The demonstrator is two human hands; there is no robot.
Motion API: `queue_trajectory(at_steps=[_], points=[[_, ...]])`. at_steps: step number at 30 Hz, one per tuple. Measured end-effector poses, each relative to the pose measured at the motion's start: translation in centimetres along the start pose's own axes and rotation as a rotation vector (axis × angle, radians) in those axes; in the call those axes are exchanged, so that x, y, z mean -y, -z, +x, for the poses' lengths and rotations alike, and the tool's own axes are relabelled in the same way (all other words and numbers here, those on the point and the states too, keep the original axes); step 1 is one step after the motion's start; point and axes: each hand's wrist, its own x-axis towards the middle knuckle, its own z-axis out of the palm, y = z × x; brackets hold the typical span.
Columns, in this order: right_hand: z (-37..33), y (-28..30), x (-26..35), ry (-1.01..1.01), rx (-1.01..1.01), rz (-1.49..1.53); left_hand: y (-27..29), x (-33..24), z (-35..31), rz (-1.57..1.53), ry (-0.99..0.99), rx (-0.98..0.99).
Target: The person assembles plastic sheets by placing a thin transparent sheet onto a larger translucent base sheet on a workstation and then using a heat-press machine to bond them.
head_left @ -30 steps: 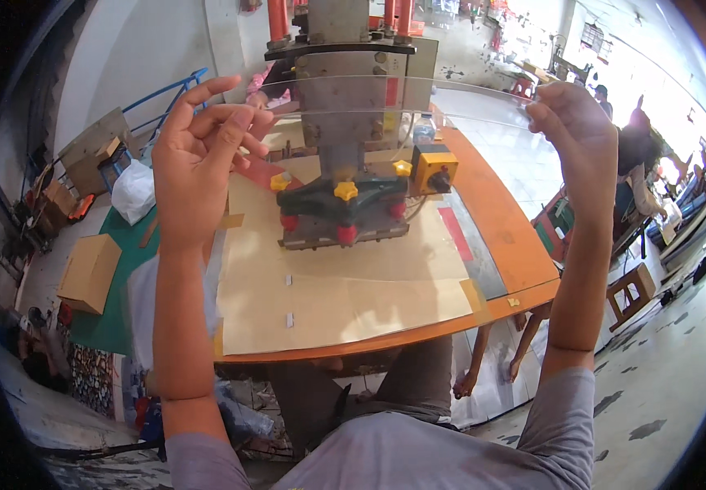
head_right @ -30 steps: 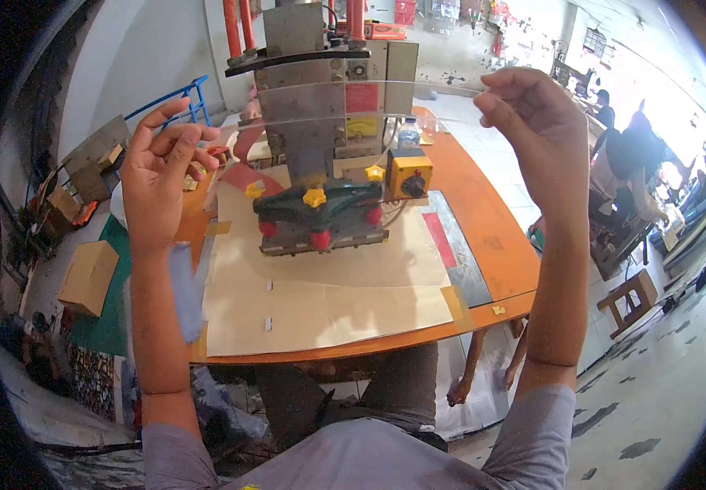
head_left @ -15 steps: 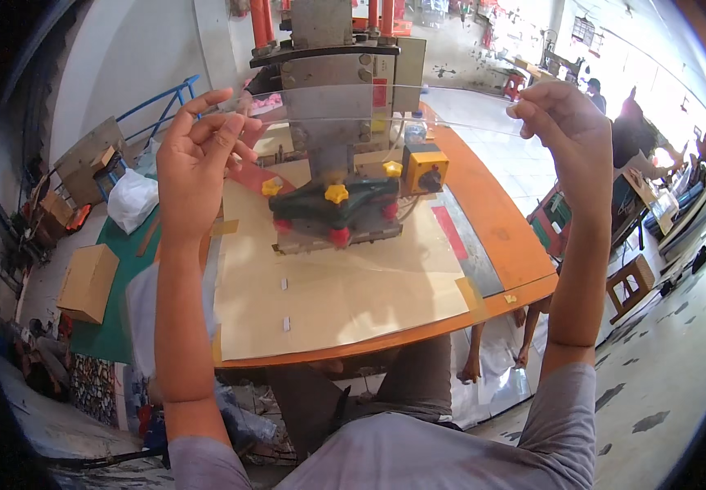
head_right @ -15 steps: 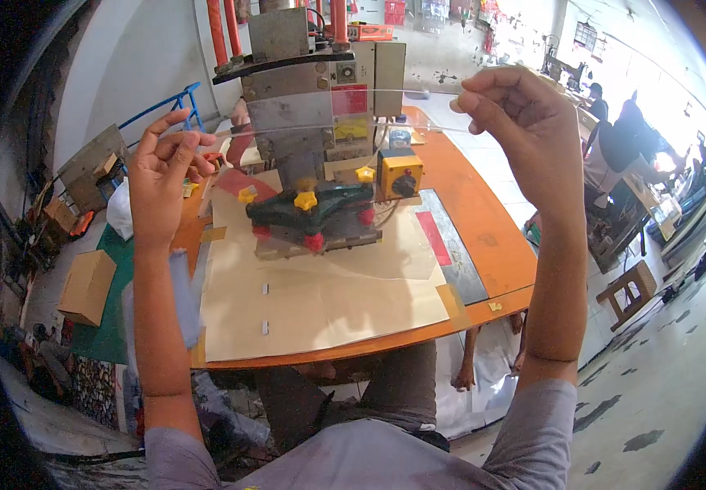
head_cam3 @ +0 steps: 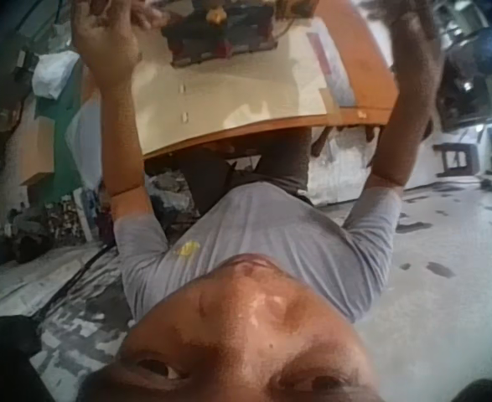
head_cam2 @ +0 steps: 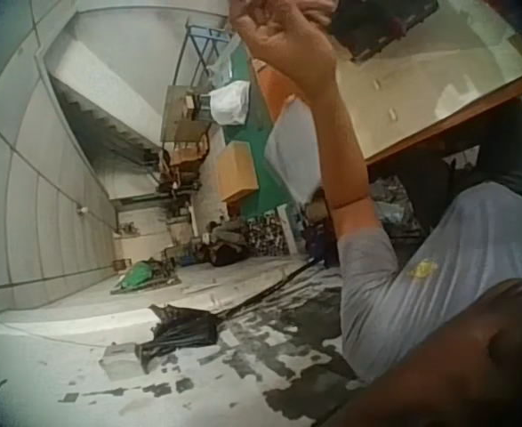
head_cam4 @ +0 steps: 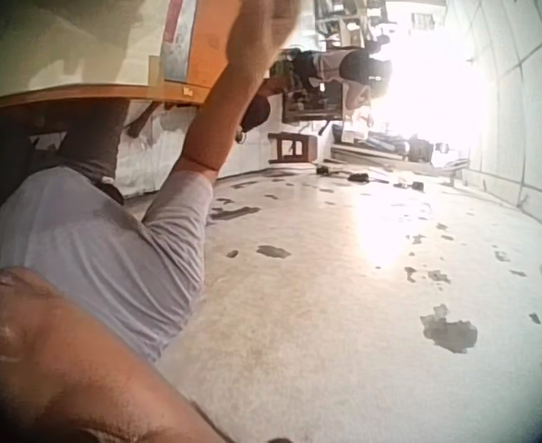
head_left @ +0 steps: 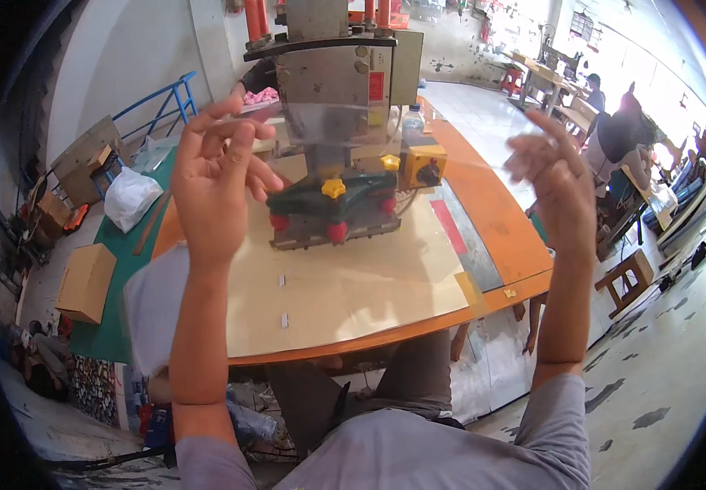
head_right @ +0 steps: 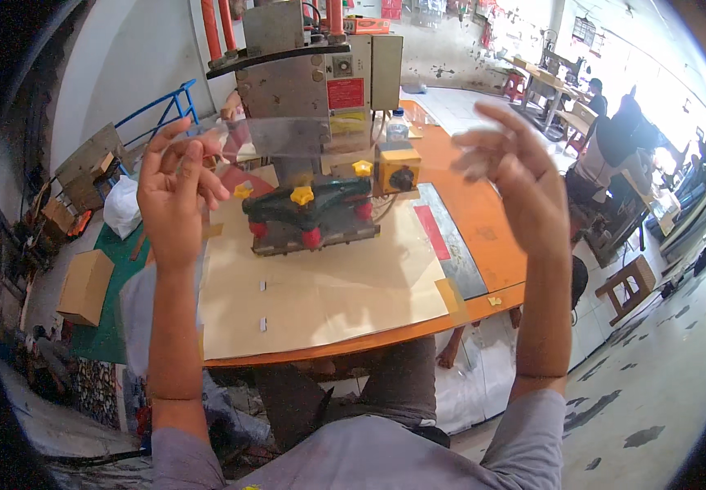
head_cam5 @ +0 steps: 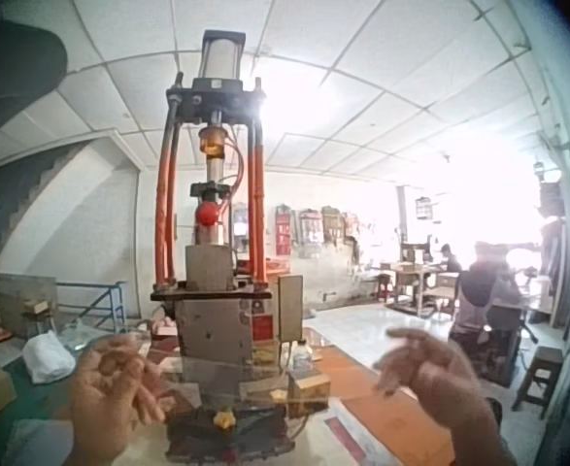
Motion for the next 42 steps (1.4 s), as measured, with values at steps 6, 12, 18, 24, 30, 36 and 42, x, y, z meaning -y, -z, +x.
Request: queue_trajectory(at_steps=[6,12,18,24,30,36,42], points=[[-10.5,-1.5,-2.4,-0.278,-0.223,-0.085,-2.2,0.5,-5.1,-0.066,0.059,0.078],[-20.8,5.9,3.7,-0.172,-0.787,-0.497,1.5,2.0,-14.8,0.112,0.072,0.307],[-36.5,18.6,6.7,-0.719,-0.849,-0.817,12.8,6.5,-24.7,0.795,0.381,0.169],[-50.4,24.9,-1.6,-0.962,-0.913,-0.803,23.4,8.5,-27.5,1.316,0.440,0.027],[-60.3,26.0,-11.9,-1.054,-0.923,-0.850,25.8,8.4,-27.9,1.300,0.687,0.243],[-65.7,27.4,-14.1,-1.040,-1.015,-0.935,25.4,9.0,-27.8,1.245,0.657,0.232],[-65.5,26.5,-15.4,-1.101,-1.067,-0.862,27.4,9.0,-27.2,1.229,0.676,0.275]])
